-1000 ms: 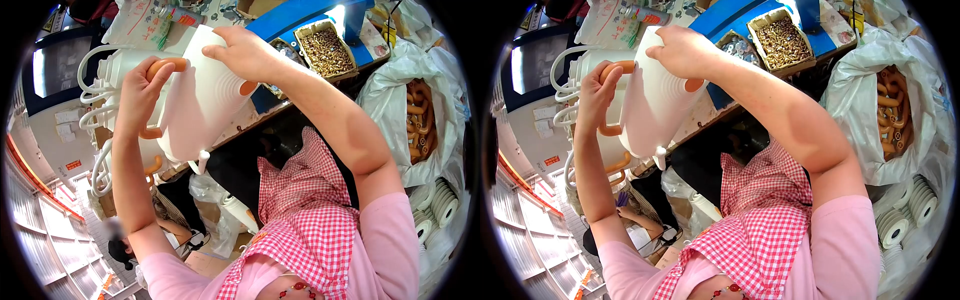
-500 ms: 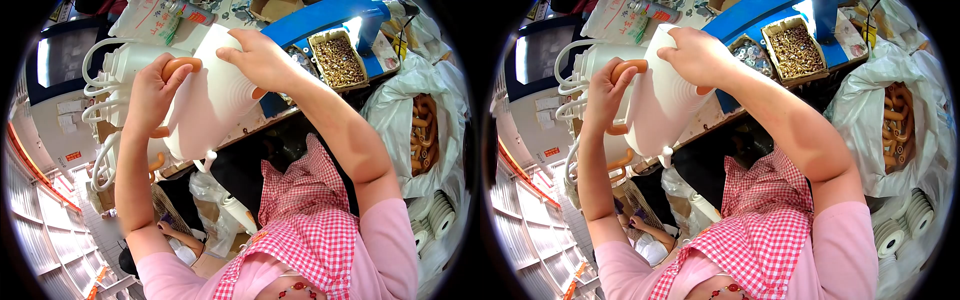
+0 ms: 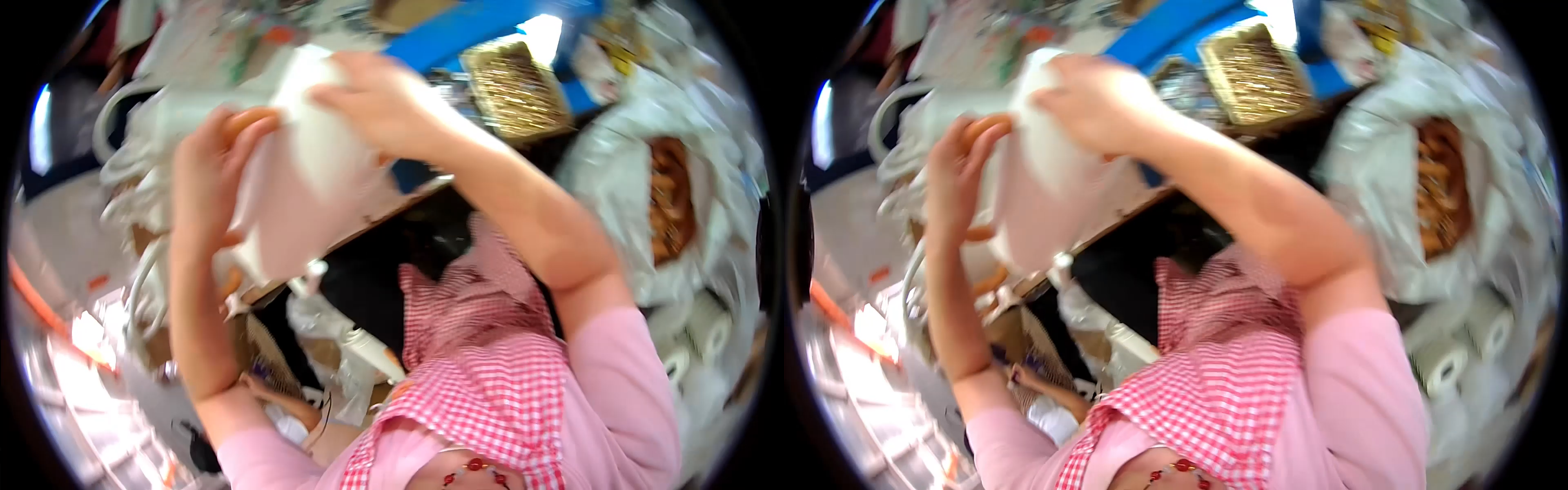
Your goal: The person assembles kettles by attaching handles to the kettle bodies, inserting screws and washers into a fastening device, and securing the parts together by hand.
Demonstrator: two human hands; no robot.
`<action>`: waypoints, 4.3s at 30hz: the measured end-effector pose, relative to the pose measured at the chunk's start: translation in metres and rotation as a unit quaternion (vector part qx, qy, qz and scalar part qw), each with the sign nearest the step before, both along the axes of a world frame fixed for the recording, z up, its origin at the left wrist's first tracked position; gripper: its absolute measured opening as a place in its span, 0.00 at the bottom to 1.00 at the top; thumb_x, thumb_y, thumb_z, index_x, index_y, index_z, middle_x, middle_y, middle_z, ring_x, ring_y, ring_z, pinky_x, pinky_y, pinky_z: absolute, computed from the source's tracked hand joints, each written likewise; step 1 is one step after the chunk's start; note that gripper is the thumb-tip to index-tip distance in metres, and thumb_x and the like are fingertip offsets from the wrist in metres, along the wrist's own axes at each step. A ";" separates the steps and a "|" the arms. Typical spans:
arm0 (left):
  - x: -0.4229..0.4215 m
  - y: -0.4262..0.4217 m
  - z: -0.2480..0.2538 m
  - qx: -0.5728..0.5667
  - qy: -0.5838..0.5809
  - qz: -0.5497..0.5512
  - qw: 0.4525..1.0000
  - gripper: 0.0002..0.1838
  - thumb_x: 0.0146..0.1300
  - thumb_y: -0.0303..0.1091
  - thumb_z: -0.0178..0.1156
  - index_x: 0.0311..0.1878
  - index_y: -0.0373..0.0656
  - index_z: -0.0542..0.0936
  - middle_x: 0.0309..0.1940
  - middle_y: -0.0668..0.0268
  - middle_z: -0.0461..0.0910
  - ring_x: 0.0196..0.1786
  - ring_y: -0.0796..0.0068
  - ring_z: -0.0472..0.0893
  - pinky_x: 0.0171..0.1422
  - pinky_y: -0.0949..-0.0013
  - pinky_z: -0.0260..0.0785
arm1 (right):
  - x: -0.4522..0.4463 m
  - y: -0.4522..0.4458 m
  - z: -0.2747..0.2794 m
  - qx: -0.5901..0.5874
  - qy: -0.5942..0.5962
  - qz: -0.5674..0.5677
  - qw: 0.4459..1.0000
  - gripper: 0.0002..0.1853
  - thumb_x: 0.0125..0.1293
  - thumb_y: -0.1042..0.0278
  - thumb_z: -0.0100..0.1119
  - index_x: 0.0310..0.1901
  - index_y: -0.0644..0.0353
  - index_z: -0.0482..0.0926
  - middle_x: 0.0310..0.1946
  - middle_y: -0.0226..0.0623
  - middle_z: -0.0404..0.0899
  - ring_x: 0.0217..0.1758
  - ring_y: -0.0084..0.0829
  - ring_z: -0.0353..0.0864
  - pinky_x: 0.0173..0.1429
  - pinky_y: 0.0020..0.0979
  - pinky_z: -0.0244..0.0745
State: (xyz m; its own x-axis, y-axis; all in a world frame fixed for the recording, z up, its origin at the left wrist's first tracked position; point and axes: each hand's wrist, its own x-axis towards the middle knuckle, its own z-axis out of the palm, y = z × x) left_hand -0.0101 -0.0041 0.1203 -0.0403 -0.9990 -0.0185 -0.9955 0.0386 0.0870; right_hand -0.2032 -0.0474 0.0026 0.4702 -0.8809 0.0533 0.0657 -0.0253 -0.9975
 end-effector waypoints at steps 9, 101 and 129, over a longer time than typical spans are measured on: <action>0.031 -0.023 -0.001 0.079 0.045 -0.057 0.994 0.15 0.76 0.39 0.57 0.44 0.34 0.77 0.31 0.65 0.74 0.35 0.74 0.69 0.43 0.70 0.64 | -0.009 0.017 -0.006 -0.042 -0.003 -0.132 0.990 0.23 0.64 0.60 0.65 0.54 0.68 0.76 0.50 0.50 0.83 0.54 0.49 0.84 0.58 0.43 0.77; 0.064 0.508 -0.132 -0.173 -0.040 0.538 0.824 0.18 0.66 0.33 0.65 0.58 0.40 0.79 0.61 0.54 0.78 0.57 0.50 0.81 0.60 0.57 0.74 | -0.096 0.109 -0.049 0.150 0.073 -0.011 0.986 0.15 0.78 0.62 0.51 0.56 0.63 0.78 0.38 0.30 0.79 0.34 0.17 0.75 0.42 0.24 0.75; 0.157 0.103 0.063 -0.428 0.144 0.039 0.891 0.13 0.67 0.39 0.70 0.45 0.39 0.82 0.31 0.68 0.82 0.34 0.78 0.80 0.39 0.71 0.69 | -0.002 0.151 -0.102 0.224 -0.060 0.168 0.958 0.19 0.76 0.70 0.57 0.62 0.70 0.70 0.45 0.39 0.81 0.46 0.25 0.79 0.52 0.26 0.74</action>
